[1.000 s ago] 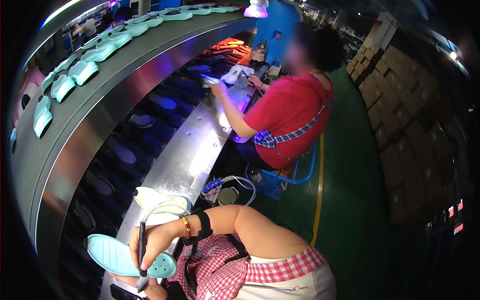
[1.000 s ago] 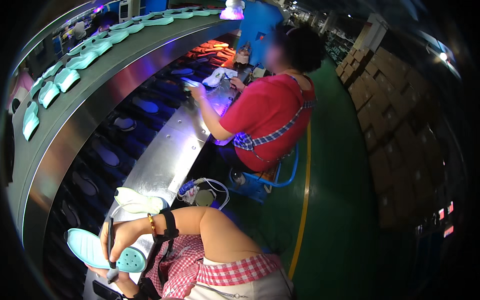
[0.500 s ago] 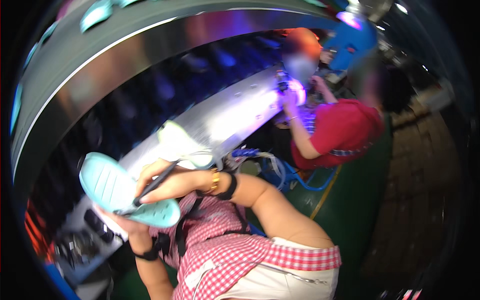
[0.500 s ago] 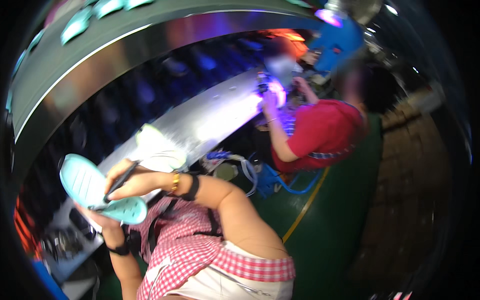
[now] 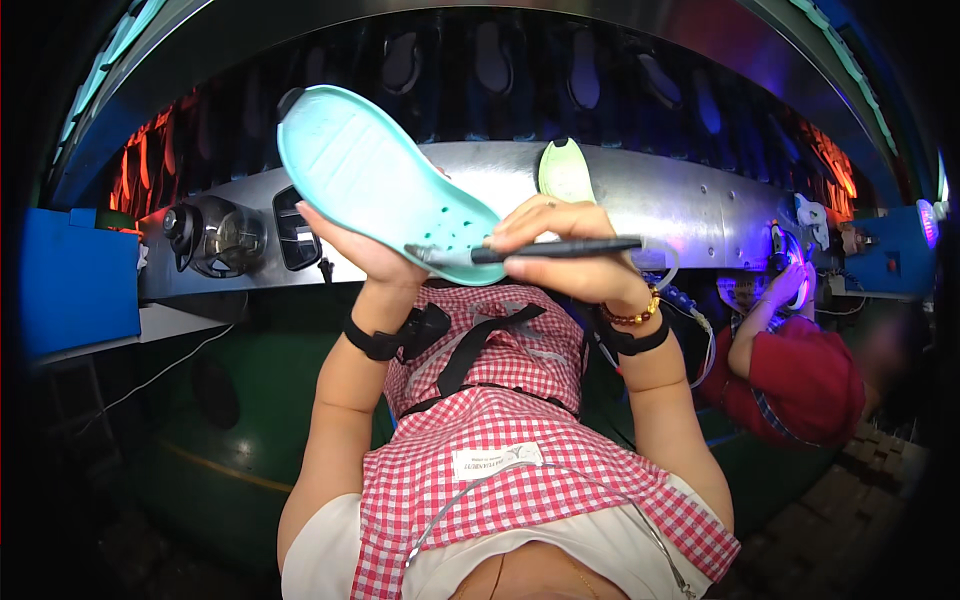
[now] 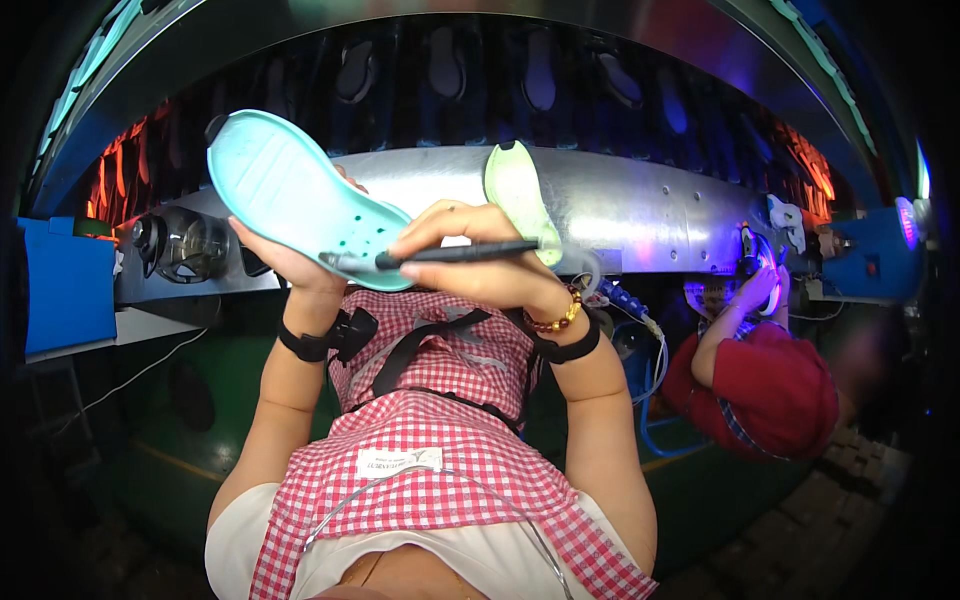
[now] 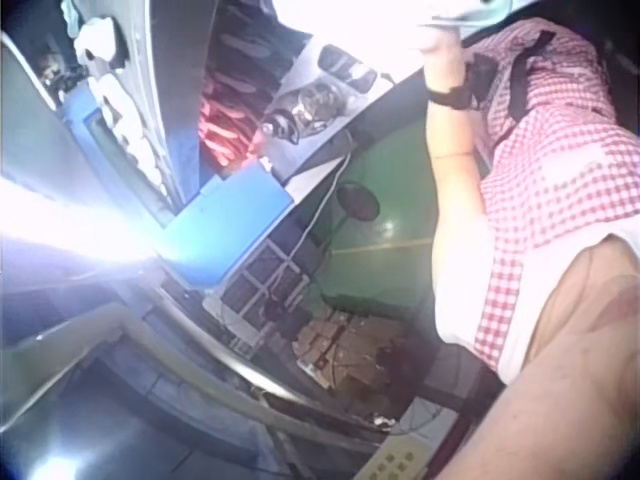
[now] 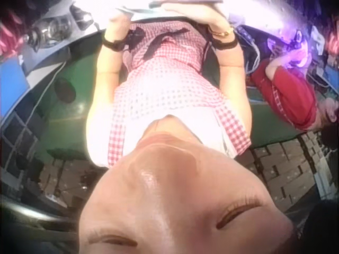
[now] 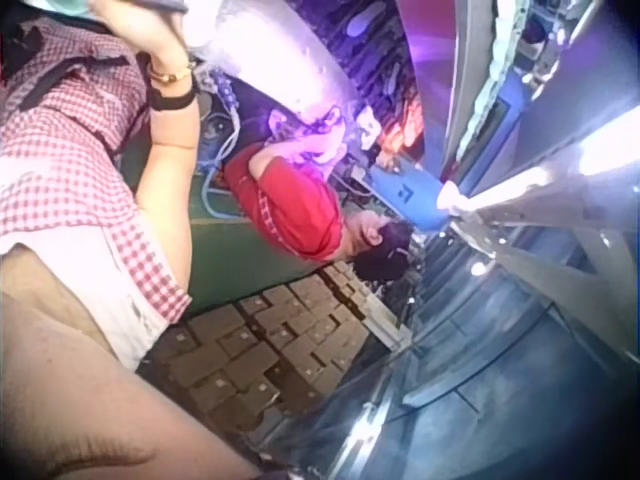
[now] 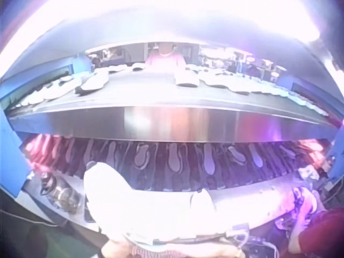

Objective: The person picks up a shoe sole from a conveyor belt, applies a liquid to its surface with a brush, and places it back onto the belt, repeating the process for multiple soles.

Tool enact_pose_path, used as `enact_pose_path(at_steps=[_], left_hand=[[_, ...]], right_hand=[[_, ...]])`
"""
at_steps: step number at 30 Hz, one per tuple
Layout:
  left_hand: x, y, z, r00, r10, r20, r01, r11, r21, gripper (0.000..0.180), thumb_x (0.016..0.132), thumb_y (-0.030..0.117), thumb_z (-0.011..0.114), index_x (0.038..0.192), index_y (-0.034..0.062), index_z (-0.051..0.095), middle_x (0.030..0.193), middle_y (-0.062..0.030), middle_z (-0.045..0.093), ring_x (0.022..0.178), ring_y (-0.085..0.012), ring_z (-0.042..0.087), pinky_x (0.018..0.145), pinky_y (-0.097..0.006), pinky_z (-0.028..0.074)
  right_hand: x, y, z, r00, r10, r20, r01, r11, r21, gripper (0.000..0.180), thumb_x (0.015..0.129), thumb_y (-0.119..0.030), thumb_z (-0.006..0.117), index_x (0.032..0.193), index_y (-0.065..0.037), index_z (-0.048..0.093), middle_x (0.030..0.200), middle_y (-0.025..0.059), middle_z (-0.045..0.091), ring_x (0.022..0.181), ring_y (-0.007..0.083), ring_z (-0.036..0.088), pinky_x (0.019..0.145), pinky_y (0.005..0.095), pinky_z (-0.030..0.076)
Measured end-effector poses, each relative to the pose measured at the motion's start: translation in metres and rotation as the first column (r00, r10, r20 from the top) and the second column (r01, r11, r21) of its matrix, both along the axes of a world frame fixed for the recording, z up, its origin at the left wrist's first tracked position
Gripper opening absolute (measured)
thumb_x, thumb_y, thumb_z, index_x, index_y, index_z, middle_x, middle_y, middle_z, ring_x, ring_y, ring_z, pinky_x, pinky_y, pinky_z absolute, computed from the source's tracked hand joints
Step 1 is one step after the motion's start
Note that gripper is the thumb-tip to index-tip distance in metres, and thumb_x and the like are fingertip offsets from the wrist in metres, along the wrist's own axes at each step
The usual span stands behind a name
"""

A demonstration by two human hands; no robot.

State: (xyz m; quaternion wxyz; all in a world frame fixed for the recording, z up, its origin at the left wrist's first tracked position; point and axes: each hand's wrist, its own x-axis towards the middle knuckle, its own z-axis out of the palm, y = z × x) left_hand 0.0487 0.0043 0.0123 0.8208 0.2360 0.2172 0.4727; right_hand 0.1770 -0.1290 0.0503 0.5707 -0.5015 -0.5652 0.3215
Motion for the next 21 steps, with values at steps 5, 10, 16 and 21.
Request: enact_pose_path(at_steps=[5, 10, 16, 21], left_hand=[[-0.011, 0.015, 0.001, 0.972, -0.145, 0.186, 0.109, 0.975, 0.191, 0.089, 0.073, 0.075, 0.014, 0.117, 0.0028, 0.042, 0.092, -0.0191, 0.053, 0.077, -0.03, 0.054, 0.071, -0.042, 0.045], [-0.018, 0.024, 0.002, 0.896, -0.332, 0.294, 0.234, 0.917, 0.324, 0.089, 0.073, 0.075, 0.02, 0.124, 0.0043, 0.038, 0.106, -0.0224, 0.051, 0.085, -0.0317, 0.053, 0.077, -0.043, 0.043], [-0.013, 0.005, 0.031, 0.981, -0.158, 0.11, 0.16, 0.987, -0.016, 0.078, 0.08, 0.065, 0.024, 0.129, 0.0056, 0.032, 0.116, -0.0246, 0.046, 0.101, -0.0358, 0.05, 0.088, -0.048, 0.039], [-0.025, -0.012, -0.002, 0.806, -0.542, 0.239, 0.554, 0.832, 0.019, 0.066, 0.085, 0.05, 0.033, 0.129, 0.0009, 0.031, 0.115, -0.0274, 0.046, 0.097, -0.0374, 0.053, 0.081, -0.049, 0.045]], right_hand=[[0.005, -0.009, 0.001, 0.969, 0.076, -0.237, -0.069, 0.997, 0.038, 0.022, 0.066, 0.004, 0.066, 0.087, 0.0, 0.064, 0.088, 0.0116, 0.062, 0.083, 0.0194, 0.059, 0.076, 0.0283, 0.046], [0.004, -0.008, -0.006, 0.982, 0.171, -0.083, -0.167, 0.985, 0.047, 0.023, 0.063, 0.005, 0.068, 0.085, 0.0, 0.065, 0.086, 0.0095, 0.064, 0.089, 0.0206, 0.057, 0.083, 0.0326, 0.043], [-0.008, -0.007, -0.017, 0.772, 0.002, -0.635, -0.064, 0.995, -0.074, 0.017, 0.073, 0.002, 0.062, 0.089, 0.004, 0.061, 0.093, 0.0149, 0.061, 0.089, 0.0212, 0.059, 0.08, 0.0302, 0.047], [-0.021, -0.016, 0.007, 0.913, -0.069, -0.402, -0.05, 0.959, -0.279, 0.019, 0.074, 0.0, 0.063, 0.092, 0.003, 0.061, 0.09, 0.0121, 0.063, 0.085, 0.0156, 0.06, 0.077, 0.0254, 0.048]])
